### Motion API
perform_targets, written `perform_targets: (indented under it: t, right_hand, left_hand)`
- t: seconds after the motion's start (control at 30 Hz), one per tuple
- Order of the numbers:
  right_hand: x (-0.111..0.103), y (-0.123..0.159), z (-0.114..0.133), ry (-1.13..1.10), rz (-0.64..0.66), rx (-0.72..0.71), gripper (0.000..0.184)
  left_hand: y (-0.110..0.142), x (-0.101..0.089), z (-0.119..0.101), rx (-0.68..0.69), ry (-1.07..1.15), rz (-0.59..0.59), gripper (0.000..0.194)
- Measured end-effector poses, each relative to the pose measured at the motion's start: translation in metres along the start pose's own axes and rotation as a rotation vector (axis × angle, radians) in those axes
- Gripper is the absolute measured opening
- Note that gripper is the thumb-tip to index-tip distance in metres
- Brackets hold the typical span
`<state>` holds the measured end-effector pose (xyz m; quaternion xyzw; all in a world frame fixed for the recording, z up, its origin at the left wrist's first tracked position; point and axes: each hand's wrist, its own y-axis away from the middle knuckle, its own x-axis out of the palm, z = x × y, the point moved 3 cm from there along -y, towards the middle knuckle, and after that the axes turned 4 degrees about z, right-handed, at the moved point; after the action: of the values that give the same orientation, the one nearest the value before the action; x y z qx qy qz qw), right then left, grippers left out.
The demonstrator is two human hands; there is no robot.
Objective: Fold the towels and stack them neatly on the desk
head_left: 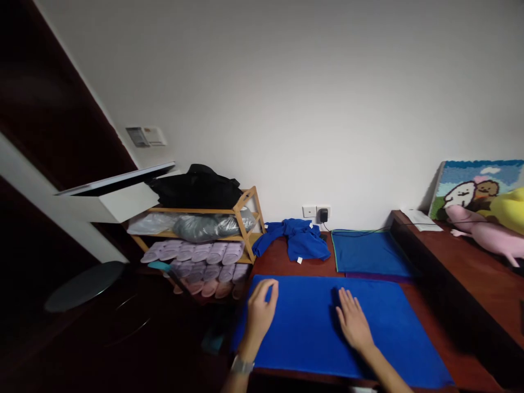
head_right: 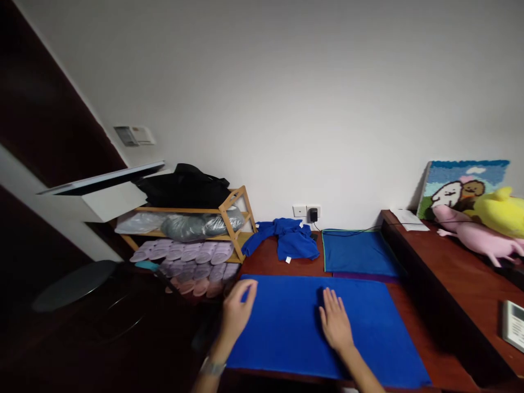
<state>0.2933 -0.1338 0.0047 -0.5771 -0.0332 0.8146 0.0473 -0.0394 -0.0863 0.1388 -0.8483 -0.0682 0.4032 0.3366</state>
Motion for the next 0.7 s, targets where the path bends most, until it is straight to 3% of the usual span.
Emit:
perform_targets:
  t: [0.13, 0.2, 0.27, 0.33, 0.4, 0.5, 0.6, 0.67, 0.7]
  right_hand:
    - [0.018, -0.014, 0.075, -0.065, 0.156, -0.024, 0.068]
    - [0.023, -0.019, 0.088, -0.071, 0.196, -0.005, 0.068]
    - [0.027, -0.021, 0.081, -0.060, 0.200, 0.016, 0.068]
    - [0.028, -0.015, 0.053, -0.040, 0.169, 0.050, 0.069]
    - [0.025, -0.002, 0.005, -0.022, 0.104, 0.106, 0.072]
    - [0.006, 0.033, -0.094, -0.007, -0.043, 0.237, 0.077]
    - [-0.023, 0.072, -0.188, 0.013, -0.104, 0.355, 0.077]
    - [-0.041, 0.090, -0.223, 0.032, -0.188, 0.403, 0.073]
    - [-0.046, 0.095, -0.228, 0.038, -0.236, 0.401, 0.073]
  left_hand:
    - [0.038, 0.039, 0.040, 0.005, -0.270, 0.417, 0.043]
    - [0.061, 0.050, 0.067, -0.061, -0.381, 0.535, 0.053]
    - [0.078, 0.053, 0.088, -0.112, -0.433, 0.586, 0.056]
    - [0.085, 0.052, 0.100, -0.120, -0.443, 0.593, 0.057]
    - [0.085, 0.051, 0.103, -0.112, -0.443, 0.596, 0.057]
    - [0.080, 0.053, 0.103, -0.108, -0.444, 0.610, 0.056]
    - [0.076, 0.054, 0.106, -0.104, -0.431, 0.631, 0.055]
    - [0.077, 0.052, 0.109, -0.086, -0.413, 0.631, 0.054]
    - [0.079, 0.049, 0.111, -0.074, -0.411, 0.614, 0.053]
